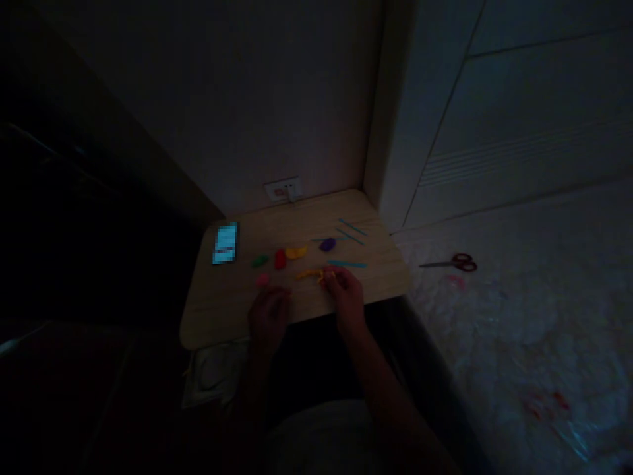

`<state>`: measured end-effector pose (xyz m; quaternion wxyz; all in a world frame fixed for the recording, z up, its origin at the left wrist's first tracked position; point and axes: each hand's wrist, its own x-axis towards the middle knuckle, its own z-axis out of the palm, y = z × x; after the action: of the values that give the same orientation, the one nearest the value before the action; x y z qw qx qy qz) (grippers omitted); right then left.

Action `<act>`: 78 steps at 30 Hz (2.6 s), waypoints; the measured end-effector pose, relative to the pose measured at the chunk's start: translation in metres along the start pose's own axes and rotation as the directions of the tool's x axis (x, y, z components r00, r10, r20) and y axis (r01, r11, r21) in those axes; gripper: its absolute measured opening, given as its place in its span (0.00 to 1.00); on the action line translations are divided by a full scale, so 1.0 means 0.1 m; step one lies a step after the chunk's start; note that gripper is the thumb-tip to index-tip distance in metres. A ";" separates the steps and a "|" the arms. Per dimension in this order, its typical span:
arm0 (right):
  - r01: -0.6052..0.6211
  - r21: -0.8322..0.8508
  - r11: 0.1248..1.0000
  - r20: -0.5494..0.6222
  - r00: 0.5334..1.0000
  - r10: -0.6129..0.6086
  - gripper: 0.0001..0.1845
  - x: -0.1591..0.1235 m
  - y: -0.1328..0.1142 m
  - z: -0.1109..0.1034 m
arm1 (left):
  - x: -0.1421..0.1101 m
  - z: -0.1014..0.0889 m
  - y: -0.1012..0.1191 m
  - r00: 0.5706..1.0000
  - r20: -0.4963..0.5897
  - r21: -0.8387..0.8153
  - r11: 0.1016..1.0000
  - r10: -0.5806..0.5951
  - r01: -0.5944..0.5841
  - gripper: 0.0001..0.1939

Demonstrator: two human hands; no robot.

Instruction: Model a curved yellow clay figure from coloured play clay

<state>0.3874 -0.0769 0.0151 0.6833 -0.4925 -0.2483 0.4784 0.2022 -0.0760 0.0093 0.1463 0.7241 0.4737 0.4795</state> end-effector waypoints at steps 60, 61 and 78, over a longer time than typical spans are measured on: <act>0.021 -0.139 0.990 0.161 0.987 0.002 0.16 -0.11 -0.12 0.08 | -0.01 0.09 0.32 0.963 -0.176 -0.213 0.963 -0.203 0.164 0.06; 0.018 -0.145 0.989 0.174 0.985 0.008 0.16 -0.11 -0.13 0.09 | 0.00 0.11 0.35 0.968 -0.119 -0.253 0.950 -0.221 0.185 0.08; 0.060 -0.192 0.980 0.337 0.941 0.008 0.13 -0.19 -0.25 0.11 | 0.04 0.12 0.49 0.922 0.052 -0.533 0.770 -0.384 0.351 0.08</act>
<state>0.3803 -0.0909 0.0448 0.5844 -0.4662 -0.4143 0.5191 0.2393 -0.0945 0.0380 0.4177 0.5336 0.4583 0.5751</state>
